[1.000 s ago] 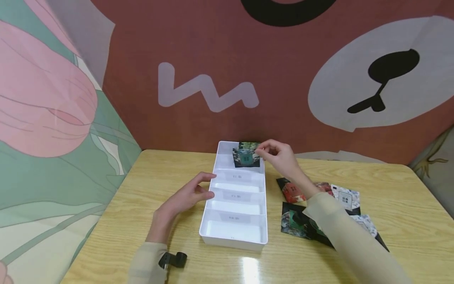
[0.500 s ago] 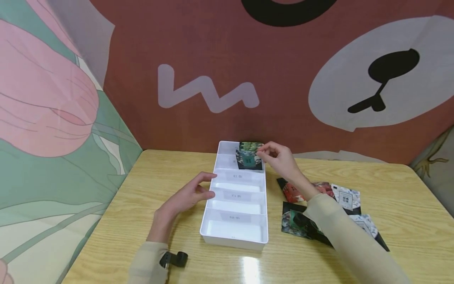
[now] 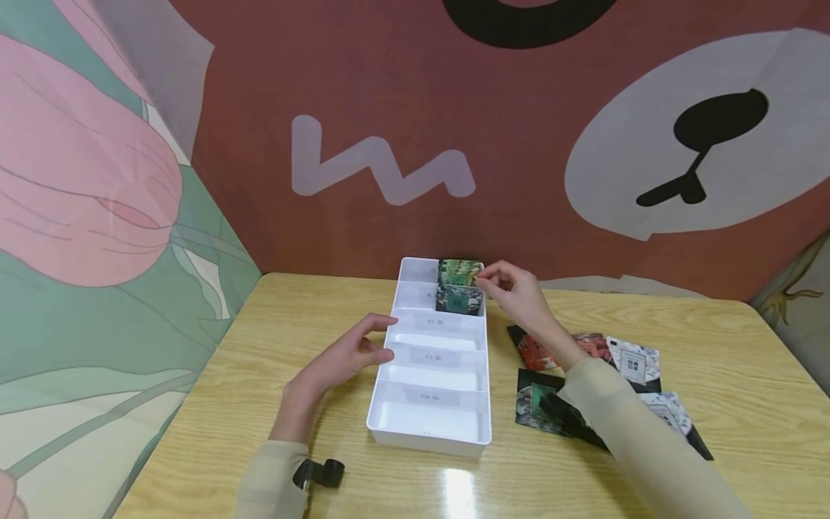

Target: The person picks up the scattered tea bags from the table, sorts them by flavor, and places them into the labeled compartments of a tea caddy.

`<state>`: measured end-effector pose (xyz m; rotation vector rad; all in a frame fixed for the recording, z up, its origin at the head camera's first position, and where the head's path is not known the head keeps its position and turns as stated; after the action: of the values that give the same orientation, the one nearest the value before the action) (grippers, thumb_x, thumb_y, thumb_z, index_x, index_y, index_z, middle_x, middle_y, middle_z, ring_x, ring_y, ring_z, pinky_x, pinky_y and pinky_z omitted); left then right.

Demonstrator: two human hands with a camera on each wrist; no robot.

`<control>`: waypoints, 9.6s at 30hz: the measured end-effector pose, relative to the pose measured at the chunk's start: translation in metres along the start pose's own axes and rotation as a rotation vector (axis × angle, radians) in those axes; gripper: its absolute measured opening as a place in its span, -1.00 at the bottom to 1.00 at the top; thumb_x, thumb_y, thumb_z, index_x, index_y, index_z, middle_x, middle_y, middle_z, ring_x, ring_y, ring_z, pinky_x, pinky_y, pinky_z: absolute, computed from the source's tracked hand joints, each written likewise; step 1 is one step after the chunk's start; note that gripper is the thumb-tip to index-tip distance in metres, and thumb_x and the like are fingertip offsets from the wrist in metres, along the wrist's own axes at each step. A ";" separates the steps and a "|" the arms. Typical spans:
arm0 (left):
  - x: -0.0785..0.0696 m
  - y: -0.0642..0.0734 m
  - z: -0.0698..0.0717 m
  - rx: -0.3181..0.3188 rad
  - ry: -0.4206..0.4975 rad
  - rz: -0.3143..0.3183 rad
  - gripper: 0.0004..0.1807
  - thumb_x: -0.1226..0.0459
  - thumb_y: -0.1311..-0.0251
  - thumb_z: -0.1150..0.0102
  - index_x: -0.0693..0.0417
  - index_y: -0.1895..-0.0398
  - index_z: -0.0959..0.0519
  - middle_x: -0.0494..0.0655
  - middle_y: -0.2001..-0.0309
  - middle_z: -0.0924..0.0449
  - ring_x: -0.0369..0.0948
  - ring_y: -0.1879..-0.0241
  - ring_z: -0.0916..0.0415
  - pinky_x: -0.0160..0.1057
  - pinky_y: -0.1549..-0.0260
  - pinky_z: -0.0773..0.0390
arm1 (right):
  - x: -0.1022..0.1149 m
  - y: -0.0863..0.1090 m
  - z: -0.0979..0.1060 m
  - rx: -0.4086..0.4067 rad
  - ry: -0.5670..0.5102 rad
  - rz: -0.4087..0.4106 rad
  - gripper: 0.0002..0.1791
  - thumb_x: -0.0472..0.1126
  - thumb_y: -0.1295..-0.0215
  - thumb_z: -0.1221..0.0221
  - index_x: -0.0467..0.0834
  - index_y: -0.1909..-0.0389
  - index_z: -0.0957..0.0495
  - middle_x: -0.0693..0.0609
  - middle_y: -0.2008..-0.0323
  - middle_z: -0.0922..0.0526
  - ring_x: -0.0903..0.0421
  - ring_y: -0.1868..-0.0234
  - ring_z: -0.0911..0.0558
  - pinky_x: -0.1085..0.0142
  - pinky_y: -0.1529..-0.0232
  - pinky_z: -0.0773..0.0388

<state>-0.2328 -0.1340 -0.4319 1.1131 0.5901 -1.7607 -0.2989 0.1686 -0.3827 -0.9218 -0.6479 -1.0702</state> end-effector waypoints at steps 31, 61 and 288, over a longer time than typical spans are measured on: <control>0.000 0.002 0.000 0.003 0.006 0.015 -0.36 -0.01 -0.26 -0.28 -0.26 -0.39 -0.32 -0.18 -0.35 -0.34 -0.13 0.05 -0.50 -0.15 0.03 -0.46 | -0.004 0.008 0.015 0.063 0.055 -0.052 -0.75 -0.04 -0.43 -0.18 -0.12 0.06 -0.61 -0.01 0.44 -0.59 0.11 0.52 -0.39 0.31 0.52 -0.32; -0.001 0.001 0.000 0.003 0.008 -0.003 -0.34 0.00 -0.27 -0.28 -0.20 -0.40 -0.32 -0.15 -0.36 -0.34 -0.13 0.06 -0.52 -0.16 0.03 -0.47 | -0.029 0.024 0.036 0.240 0.149 -0.096 -0.65 0.03 -0.43 -0.16 -0.08 -0.07 -0.57 -0.27 0.41 -0.56 0.10 0.62 -0.32 0.26 0.53 -0.33; 0.000 0.000 -0.002 -0.019 0.020 0.074 -0.41 0.00 -0.28 -0.28 -0.31 -0.35 -0.33 -0.27 -0.30 -0.34 -0.12 0.06 -0.48 -0.16 0.08 -0.48 | 0.029 0.038 0.011 0.144 0.132 -0.041 -0.86 -0.07 -0.39 -0.24 -0.02 0.15 -0.62 0.02 0.55 -0.47 0.13 0.63 -0.33 0.30 0.61 -0.28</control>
<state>-0.2315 -0.1327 -0.4326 1.1263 0.5694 -1.6789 -0.2531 0.1724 -0.3653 -0.7103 -0.6271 -1.0964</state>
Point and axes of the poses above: each hand's wrist, its own y-axis away from the middle knuckle, its own z-axis out of the back of the hand, x = y × z, the point moved 5 cm from there along -y, towards the middle knuckle
